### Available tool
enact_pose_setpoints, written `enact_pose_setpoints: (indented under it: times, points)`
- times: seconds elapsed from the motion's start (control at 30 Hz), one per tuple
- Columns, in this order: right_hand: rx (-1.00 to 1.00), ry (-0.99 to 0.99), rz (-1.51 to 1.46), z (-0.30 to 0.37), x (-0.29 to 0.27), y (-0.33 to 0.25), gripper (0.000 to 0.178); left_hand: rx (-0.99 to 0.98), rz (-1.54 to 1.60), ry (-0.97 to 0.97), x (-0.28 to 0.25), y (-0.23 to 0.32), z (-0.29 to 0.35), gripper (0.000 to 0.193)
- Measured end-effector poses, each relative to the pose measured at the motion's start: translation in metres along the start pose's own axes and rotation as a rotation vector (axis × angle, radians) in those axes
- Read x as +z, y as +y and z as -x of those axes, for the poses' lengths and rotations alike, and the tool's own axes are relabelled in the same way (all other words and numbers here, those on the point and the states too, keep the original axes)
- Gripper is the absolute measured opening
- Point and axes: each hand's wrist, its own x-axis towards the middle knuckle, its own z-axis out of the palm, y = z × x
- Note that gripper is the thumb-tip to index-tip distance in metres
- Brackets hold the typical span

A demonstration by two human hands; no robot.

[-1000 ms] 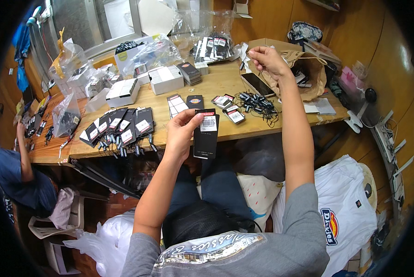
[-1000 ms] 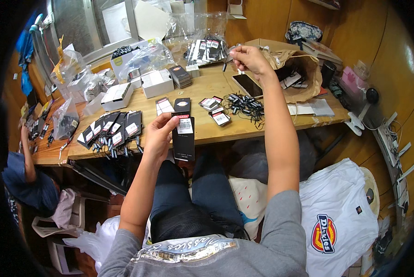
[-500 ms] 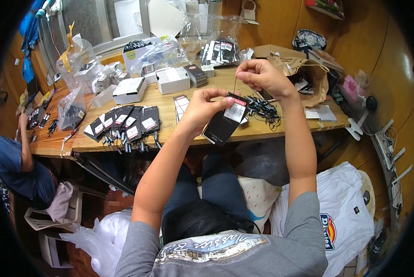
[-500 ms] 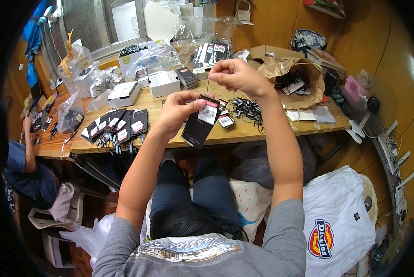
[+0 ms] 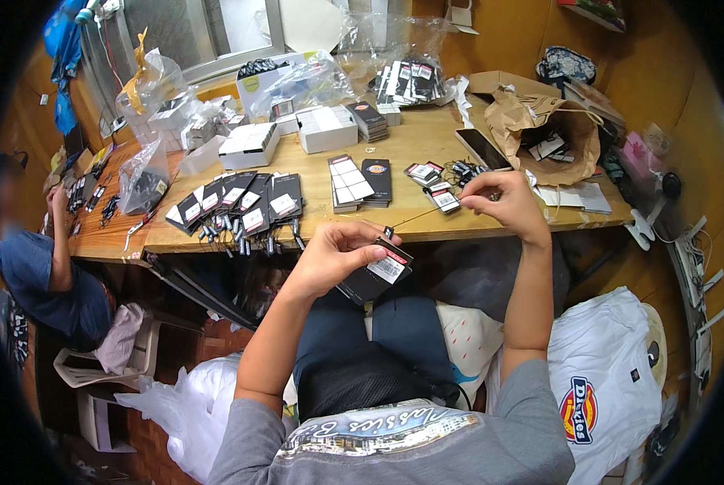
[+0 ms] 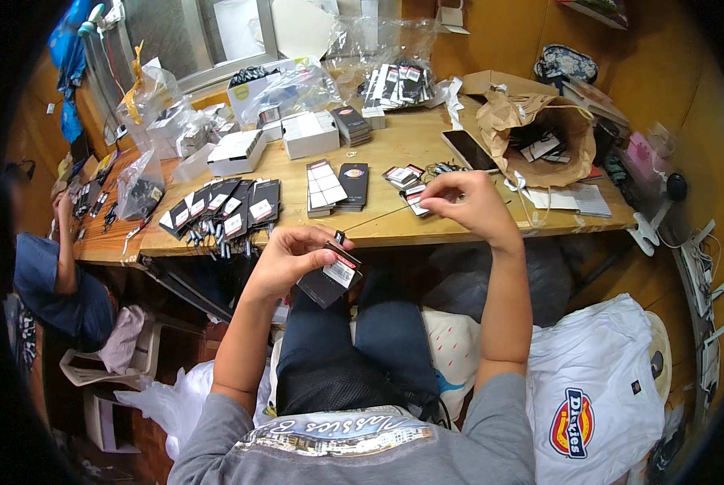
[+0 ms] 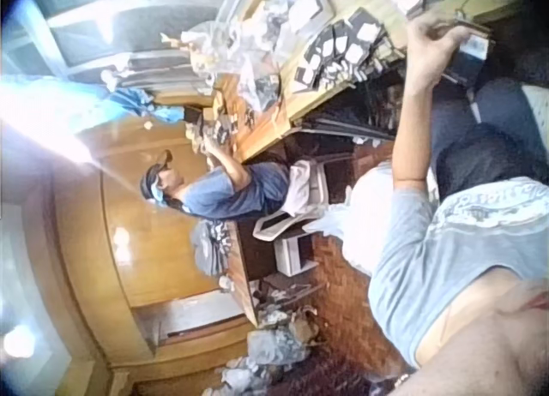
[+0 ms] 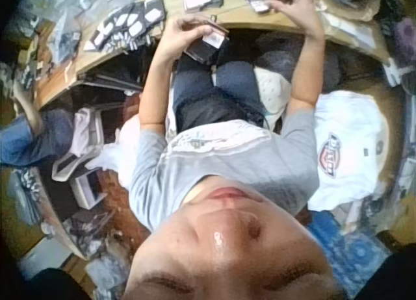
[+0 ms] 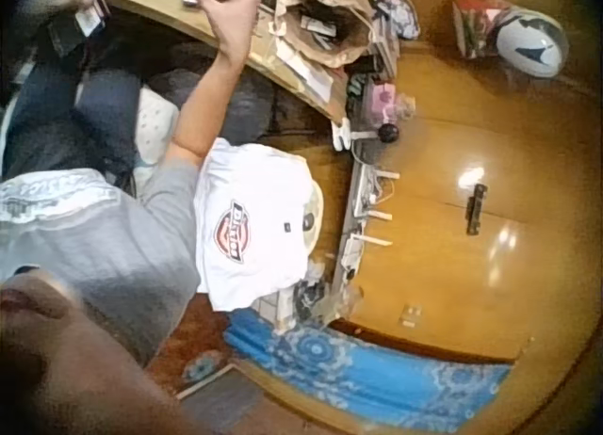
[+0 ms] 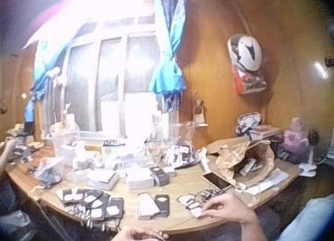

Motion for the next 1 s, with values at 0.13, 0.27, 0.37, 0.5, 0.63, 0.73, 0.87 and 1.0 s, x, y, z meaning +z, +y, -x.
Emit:
enact_pose_setpoints:
  times: [0.13,0.27,0.37,0.5,0.63,0.73,0.87,1.0]
  points:
    - [-0.062,0.151,-0.817,0.016,0.021,0.014,0.009,0.031,-0.037,0.027,0.009,-0.015,0.008,0.018]
    - [-0.047,0.075,-1.433,0.013,0.058,0.018,0.012,-0.042,-0.014,0.091,0.019,-0.023,0.013,0.015]
    - [-0.02,0.184,-1.497,0.01,0.072,0.021,0.01,-0.053,-0.007,0.094,0.016,-0.029,0.02,0.018]
    - [-0.065,0.367,-1.34,0.005,0.083,0.015,0.013,-0.073,0.022,0.119,0.013,-0.031,0.027,0.018]
    - [0.026,0.196,-1.56,0.013,0.082,0.004,0.014,-0.028,0.101,0.211,0.011,-0.046,0.033,0.011]
    - [0.013,0.217,-1.433,0.023,0.087,-0.002,0.015,0.04,0.302,0.328,0.009,-0.059,0.032,0.008]
    - [0.092,0.048,-1.027,0.041,0.112,-0.025,0.014,0.069,0.372,0.375,0.02,-0.059,0.033,0.011]
    - [0.094,0.112,-0.805,0.047,0.141,-0.024,0.013,0.141,0.259,0.363,0.028,-0.065,0.032,0.019]
